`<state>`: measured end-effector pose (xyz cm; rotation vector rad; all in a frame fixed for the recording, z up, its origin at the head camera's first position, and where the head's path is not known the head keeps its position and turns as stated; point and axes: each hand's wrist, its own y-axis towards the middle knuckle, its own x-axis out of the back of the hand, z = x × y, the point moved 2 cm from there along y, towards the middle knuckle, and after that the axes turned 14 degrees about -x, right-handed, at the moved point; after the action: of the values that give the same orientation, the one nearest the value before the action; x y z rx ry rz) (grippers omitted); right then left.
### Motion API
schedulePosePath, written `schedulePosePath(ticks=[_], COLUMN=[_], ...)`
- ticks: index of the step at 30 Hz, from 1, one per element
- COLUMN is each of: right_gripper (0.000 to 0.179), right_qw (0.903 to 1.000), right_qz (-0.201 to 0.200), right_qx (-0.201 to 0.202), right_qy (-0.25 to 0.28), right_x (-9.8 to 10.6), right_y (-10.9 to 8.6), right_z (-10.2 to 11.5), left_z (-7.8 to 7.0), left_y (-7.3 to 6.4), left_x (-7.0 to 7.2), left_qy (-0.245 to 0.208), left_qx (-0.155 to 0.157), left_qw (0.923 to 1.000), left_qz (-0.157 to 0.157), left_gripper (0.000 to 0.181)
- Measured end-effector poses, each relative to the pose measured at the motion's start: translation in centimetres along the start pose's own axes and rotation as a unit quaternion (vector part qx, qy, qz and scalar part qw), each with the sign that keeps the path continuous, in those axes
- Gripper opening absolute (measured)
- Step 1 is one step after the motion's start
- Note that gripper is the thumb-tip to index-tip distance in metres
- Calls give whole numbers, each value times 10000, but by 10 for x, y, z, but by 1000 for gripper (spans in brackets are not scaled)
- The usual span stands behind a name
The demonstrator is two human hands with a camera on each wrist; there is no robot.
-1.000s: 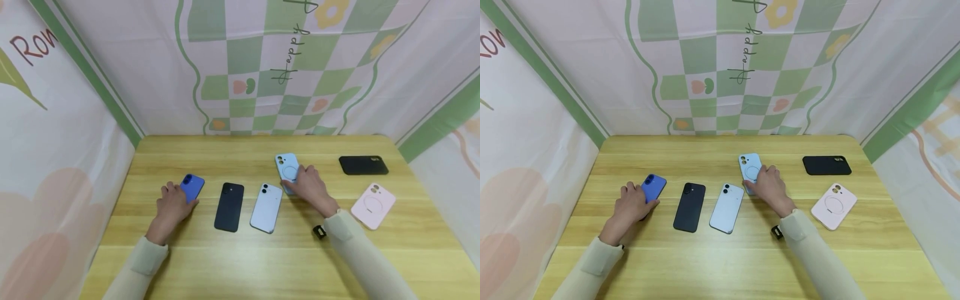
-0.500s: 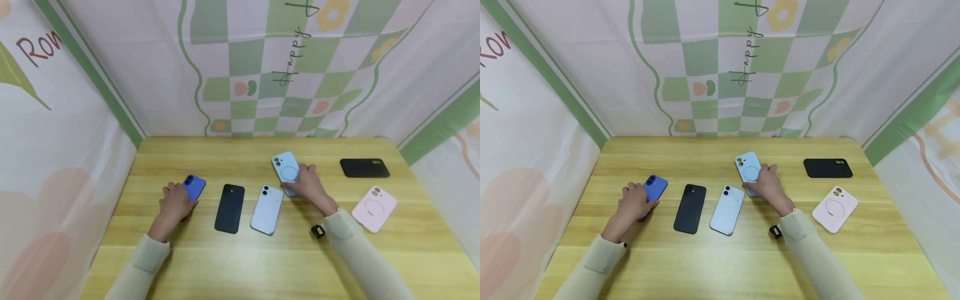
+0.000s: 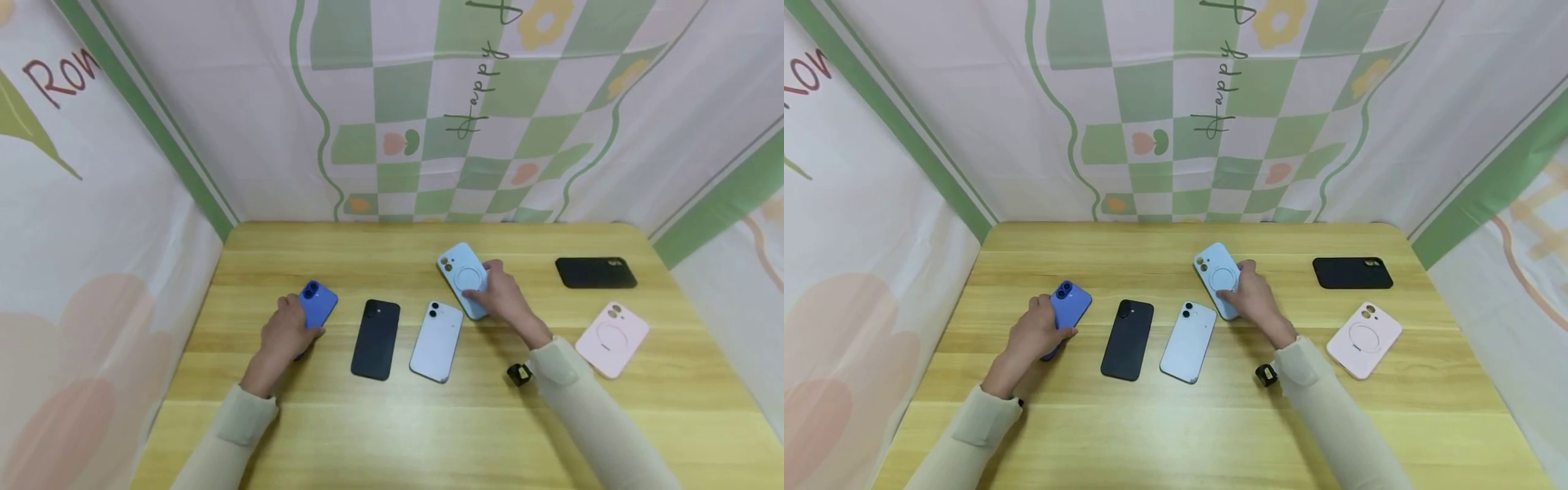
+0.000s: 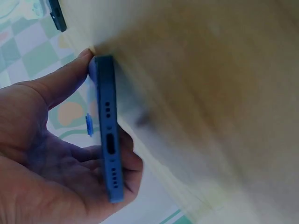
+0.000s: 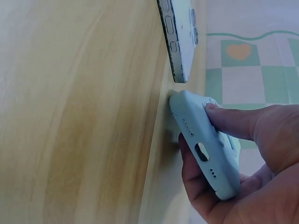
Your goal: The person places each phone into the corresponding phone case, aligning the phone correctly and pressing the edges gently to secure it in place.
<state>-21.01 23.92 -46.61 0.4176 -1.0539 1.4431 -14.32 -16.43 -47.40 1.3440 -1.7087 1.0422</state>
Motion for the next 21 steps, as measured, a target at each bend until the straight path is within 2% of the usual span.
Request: schedulePosePath(ticks=[4, 13, 21], right_gripper=[76, 56, 49], right_qw=[9999, 9987, 9976], right_qz=[69, 136, 235], right_qx=[3, -42, -64], right_qy=[148, 480, 644], right_x=[2, 6, 11], right_y=[1, 3, 1], right_z=[-1, -2, -2], left_z=[1, -2, -2], left_y=[-1, 1, -3], left_x=[2, 11, 14], left_qy=[-88, -257, -553], left_qx=[51, -57, -487], left_qw=[9999, 9996, 9970], left_qz=[47, 83, -218], left_gripper=[78, 55, 36])
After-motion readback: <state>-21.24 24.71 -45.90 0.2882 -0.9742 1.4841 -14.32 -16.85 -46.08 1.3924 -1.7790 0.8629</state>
